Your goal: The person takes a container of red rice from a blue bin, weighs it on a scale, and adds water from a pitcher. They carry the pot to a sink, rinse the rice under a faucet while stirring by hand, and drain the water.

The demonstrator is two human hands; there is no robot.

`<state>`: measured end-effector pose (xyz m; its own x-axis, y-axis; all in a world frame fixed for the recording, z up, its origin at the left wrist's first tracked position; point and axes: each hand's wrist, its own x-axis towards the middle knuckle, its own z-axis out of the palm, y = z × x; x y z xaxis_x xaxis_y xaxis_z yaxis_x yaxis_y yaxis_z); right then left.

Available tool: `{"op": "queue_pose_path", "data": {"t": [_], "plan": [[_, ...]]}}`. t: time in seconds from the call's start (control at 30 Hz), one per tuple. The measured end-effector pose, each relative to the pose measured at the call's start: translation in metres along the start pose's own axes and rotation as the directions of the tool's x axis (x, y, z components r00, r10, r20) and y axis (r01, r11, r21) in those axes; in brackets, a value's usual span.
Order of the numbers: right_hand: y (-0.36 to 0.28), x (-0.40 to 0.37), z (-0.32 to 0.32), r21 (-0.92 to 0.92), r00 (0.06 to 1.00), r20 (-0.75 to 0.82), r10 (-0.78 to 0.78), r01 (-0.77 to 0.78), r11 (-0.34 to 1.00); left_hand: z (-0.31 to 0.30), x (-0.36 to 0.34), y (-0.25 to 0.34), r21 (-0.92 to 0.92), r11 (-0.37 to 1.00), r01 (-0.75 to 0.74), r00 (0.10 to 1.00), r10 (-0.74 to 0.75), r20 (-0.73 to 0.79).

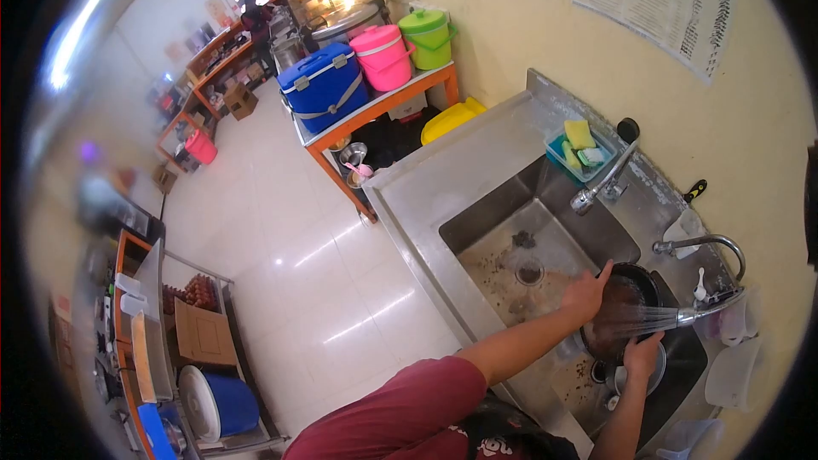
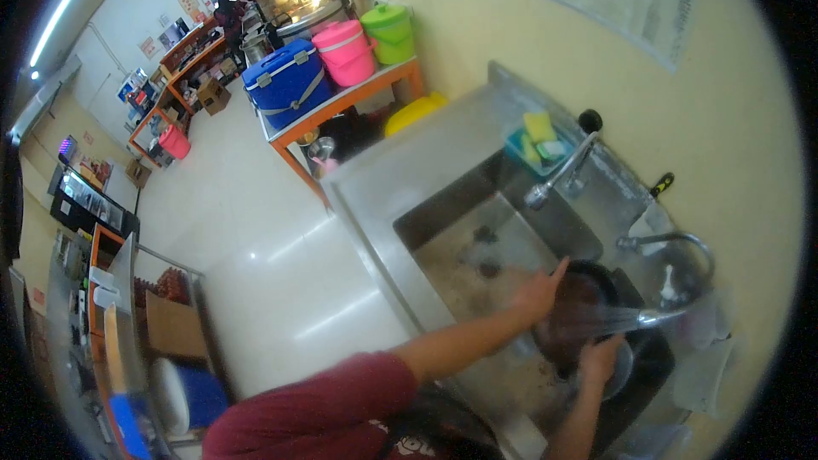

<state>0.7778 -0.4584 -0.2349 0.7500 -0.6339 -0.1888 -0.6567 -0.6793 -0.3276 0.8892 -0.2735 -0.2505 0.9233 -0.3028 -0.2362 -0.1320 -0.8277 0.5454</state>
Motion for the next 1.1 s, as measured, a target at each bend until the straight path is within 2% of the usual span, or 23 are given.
{"op": "queue_pose_path", "data": {"t": [0.33,0.53,0.63,0.83,1.1], "plan": [[0.019,0.014,0.016,0.008,0.997,-0.044,-0.063,0.063,0.998,-0.004,-0.001,0.002,-0.025,1.000,0.005,1.000,-0.004,0.005],[0.013,0.011,0.011,0.011,0.999,0.000,-0.037,0.037,0.999,-0.004,-0.001,0.002,-0.015,1.000,0.002,1.000,-0.002,-0.012],[0.016,0.010,0.014,0.003,0.998,-0.027,-0.059,0.059,0.998,-0.004,-0.003,0.003,-0.005,1.000,0.004,1.000,-0.004,0.001],[-0.001,0.002,-0.002,-0.012,0.999,0.032,0.008,-0.008,1.000,-0.011,-0.004,0.004,-0.009,1.000,0.012,1.000,-0.012,0.022],[0.014,0.012,0.016,-0.015,0.999,-0.040,0.000,0.000,1.000,0.001,0.003,0.000,-0.019,1.000,0.007,1.000,-0.006,0.015]]}}
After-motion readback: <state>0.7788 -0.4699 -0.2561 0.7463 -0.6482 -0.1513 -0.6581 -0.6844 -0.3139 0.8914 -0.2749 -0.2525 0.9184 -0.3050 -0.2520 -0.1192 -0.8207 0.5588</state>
